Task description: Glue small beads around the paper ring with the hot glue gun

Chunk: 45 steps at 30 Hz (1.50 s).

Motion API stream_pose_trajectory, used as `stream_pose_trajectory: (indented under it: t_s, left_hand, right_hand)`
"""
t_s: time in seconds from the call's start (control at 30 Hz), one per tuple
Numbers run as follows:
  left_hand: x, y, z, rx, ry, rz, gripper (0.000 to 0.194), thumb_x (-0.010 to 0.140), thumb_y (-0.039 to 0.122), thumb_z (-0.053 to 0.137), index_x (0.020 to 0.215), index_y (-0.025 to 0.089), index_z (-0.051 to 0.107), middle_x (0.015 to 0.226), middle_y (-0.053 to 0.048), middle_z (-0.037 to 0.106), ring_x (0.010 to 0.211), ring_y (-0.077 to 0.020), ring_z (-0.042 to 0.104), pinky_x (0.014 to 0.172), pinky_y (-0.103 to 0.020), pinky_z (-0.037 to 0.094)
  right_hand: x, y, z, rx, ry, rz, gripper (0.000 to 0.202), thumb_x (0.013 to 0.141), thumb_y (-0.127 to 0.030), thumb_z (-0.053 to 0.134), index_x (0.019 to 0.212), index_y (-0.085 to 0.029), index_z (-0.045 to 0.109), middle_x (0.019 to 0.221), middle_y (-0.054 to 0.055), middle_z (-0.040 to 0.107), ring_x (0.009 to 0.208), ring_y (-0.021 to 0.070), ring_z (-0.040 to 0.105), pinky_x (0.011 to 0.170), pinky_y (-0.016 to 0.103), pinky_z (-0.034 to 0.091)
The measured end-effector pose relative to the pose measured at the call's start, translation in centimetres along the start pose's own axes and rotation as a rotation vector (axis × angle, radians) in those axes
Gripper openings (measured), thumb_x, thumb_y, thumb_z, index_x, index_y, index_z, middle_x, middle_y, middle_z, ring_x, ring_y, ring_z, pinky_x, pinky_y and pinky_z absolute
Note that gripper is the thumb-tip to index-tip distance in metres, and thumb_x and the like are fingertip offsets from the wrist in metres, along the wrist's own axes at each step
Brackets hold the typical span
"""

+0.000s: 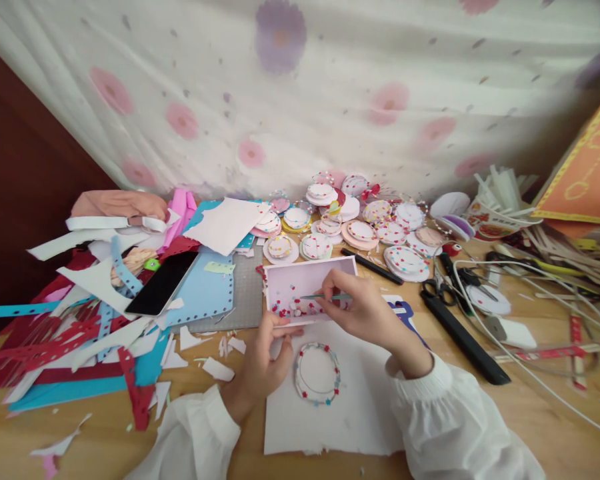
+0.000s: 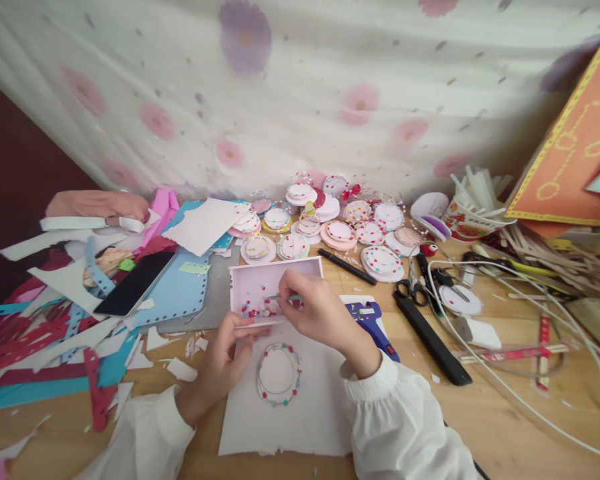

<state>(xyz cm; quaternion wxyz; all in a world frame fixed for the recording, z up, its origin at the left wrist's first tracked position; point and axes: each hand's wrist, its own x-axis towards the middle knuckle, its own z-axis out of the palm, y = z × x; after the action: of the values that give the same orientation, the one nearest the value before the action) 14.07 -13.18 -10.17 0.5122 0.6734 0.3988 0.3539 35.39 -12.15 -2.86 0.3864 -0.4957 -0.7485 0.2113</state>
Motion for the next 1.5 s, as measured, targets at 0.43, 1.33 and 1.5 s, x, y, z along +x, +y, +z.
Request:
stream_pose_trajectory:
  t_s: [0.43, 1.33, 1.5]
  left_hand:
    - [-0.1, 0.3, -0.1, 0.025, -0.001, -0.007, 0.029, 0.082, 0.008, 0.047, 0.107, 0.021, 0.042, 0.110, -0.009, 0.064, 0.101, -0.0235, 0.068, 0.085, -0.036, 0.052]
    - [0.2, 0.5, 0.1, 0.007, 0.028, 0.063, 0.039, 0.087, 0.013, 0.049, 0.124, 0.021, 0.038, 0.116, -0.012, 0.067, 0.111, -0.0240, 0.061, 0.098, -0.044, 0.042]
    - [0.4, 1.6, -0.5, -0.150, 0.102, 0.126, 0.026, 0.092, 0.021, 0.046, 0.119, 0.021, 0.049, 0.112, -0.010, 0.066, 0.103, -0.0217, 0.063, 0.094, -0.040, 0.046]
  right_hand:
    - [0.1, 0.5, 2.2, -0.207, -0.007, -0.061, 0.019, 0.076, -0.005, 0.050, 0.075, -0.022, 0.044, 0.065, -0.001, 0.054, 0.062, 0.0152, 0.050, 0.059, 0.025, 0.034]
    - [-7.0, -0.3, 2.3, 0.473, 0.546, 0.218, 0.033, 0.081, -0.020, 0.068, 0.077, -0.025, 0.036, 0.074, 0.002, 0.064, 0.070, 0.0182, 0.063, 0.064, 0.032, 0.049]
    - [-7.7, -0.8, 3.3, 0.487, 0.529, 0.242, 0.033, 0.081, -0.020, 0.067, 0.077, -0.025, 0.035, 0.072, 0.001, 0.065, 0.068, 0.0186, 0.064, 0.062, 0.033, 0.051]
